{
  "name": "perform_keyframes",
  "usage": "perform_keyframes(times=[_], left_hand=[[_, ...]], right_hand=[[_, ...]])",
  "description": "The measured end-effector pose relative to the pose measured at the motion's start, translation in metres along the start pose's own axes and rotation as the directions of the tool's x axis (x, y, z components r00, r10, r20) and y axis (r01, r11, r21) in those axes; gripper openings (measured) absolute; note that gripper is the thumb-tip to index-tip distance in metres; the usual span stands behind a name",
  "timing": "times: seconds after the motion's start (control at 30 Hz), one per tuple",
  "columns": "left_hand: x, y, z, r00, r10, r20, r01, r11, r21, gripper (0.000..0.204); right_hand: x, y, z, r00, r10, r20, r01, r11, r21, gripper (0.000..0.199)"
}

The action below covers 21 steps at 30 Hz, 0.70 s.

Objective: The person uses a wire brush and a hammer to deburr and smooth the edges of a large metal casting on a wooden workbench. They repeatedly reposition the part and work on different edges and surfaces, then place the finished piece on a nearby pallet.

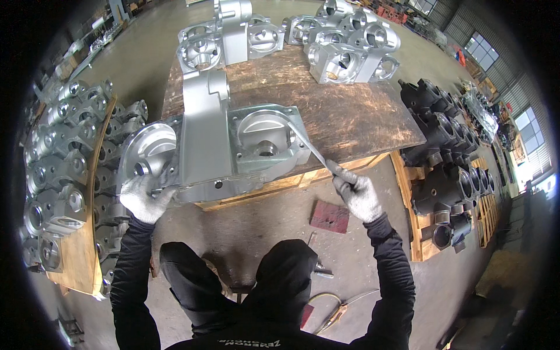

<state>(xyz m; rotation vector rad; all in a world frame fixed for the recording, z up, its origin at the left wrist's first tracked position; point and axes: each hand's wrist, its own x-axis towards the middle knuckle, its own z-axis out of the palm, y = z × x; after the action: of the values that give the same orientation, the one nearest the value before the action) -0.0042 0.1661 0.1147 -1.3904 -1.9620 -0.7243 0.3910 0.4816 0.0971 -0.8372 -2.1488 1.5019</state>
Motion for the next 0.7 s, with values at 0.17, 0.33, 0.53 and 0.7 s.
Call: perform_keyframes(times=[0.17, 0.33, 0.53, 0.7], left_hand=[[0.000, 0.001, 0.001, 0.997, 0.053, -0.054, -0.054, 0.999, 0.000, 0.055], [0.001, 0.002, -0.002, 0.999, 0.037, -0.022, -0.038, 0.999, -0.034, 0.055], [0.000, 0.001, -0.006, 0.998, 0.013, 0.059, -0.011, 1.000, -0.029, 0.057], [0.001, 0.004, -0.005, 1.000, 0.008, 0.008, -0.008, 0.999, -0.036, 0.055]], right_hand=[[0.068, -0.003, 0.014, 0.977, -0.211, -0.026, 0.210, 0.976, -0.052, 0.043], [0.152, -0.014, 0.016, 0.999, -0.038, -0.009, 0.039, 0.987, 0.156, 0.038], [0.055, 0.002, 0.003, 0.987, -0.162, 0.004, 0.161, 0.982, -0.097, 0.043], [-0.008, 0.006, 0.016, 0.988, -0.047, -0.150, 0.026, 0.990, -0.139, 0.042]])
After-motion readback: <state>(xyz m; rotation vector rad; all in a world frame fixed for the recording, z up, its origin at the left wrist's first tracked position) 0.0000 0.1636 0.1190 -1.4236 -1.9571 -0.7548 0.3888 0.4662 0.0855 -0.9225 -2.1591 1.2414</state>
